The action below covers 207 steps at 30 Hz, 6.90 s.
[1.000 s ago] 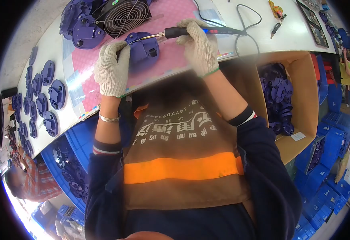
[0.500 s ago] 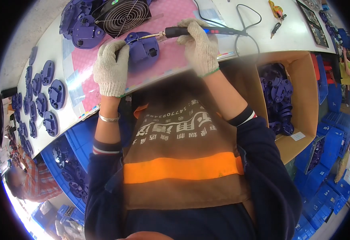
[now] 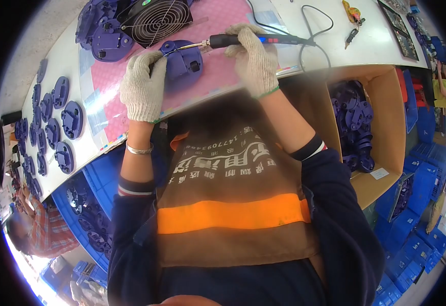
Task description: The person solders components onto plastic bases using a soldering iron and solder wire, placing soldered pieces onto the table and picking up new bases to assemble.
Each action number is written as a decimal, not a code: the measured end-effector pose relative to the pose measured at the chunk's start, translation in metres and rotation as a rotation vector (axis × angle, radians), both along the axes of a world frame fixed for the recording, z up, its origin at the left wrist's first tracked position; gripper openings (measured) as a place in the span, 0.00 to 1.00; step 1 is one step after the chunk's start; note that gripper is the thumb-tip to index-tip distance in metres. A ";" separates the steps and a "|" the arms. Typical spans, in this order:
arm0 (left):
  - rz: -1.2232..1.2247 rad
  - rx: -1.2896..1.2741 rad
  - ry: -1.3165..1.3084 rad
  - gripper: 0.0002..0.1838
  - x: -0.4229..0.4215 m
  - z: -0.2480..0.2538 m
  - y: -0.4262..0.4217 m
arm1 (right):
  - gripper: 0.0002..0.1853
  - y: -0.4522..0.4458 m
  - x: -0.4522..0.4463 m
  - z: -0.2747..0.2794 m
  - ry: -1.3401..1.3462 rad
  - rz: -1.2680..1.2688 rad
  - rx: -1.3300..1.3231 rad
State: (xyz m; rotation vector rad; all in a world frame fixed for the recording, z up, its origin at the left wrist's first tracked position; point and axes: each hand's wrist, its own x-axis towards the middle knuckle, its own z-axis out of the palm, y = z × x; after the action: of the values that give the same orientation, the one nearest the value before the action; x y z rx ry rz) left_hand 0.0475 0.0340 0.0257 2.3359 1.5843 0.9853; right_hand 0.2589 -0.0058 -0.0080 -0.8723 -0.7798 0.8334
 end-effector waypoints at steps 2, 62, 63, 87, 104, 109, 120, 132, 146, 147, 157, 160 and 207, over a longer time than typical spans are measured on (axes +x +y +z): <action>0.004 0.002 0.005 0.10 0.000 0.000 0.000 | 0.11 0.000 0.000 -0.001 -0.084 -0.024 0.006; 0.088 -0.287 -0.203 0.09 -0.027 0.001 -0.049 | 0.10 -0.005 0.008 -0.002 0.183 0.349 -0.028; 0.069 -0.237 -0.170 0.09 -0.028 0.000 -0.048 | 0.10 -0.005 0.007 0.000 0.190 0.347 -0.036; 0.006 0.016 -0.037 0.10 -0.032 -0.009 -0.038 | 0.09 -0.003 0.005 -0.003 0.172 0.313 0.020; 0.008 -0.037 -0.037 0.10 -0.029 -0.007 -0.036 | 0.11 -0.005 0.006 0.000 0.071 0.301 -0.002; 0.005 -0.053 -0.046 0.10 -0.029 -0.007 -0.037 | 0.11 -0.006 0.004 0.002 0.062 0.275 -0.007; -0.030 -0.053 -0.081 0.11 -0.030 -0.012 -0.033 | 0.10 -0.004 0.004 0.001 0.135 0.284 -0.026; -0.028 -0.095 -0.091 0.11 -0.029 -0.012 -0.032 | 0.10 -0.003 0.003 0.000 0.142 0.277 -0.025; -0.071 -0.070 -0.036 0.10 -0.028 -0.014 -0.030 | 0.10 -0.004 0.004 0.001 0.118 0.288 -0.029; -0.072 -0.065 -0.034 0.10 -0.028 -0.015 -0.030 | 0.10 -0.004 0.004 0.001 0.112 0.288 -0.029; -0.090 -0.040 -0.044 0.11 -0.031 -0.019 -0.029 | 0.10 -0.004 0.004 0.001 0.121 0.287 -0.036; -0.093 -0.039 -0.031 0.11 -0.030 -0.020 -0.028 | 0.10 -0.003 0.005 -0.001 0.116 0.286 -0.041; -0.167 -0.020 0.048 0.08 -0.026 -0.005 -0.025 | 0.09 -0.004 0.006 0.000 0.184 0.320 -0.003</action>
State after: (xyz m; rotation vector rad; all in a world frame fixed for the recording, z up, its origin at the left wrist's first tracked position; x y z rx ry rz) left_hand 0.0217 0.0091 0.0209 2.4481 1.3804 0.8791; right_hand 0.2646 -0.0096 -0.0081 -0.6705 -0.7661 1.1806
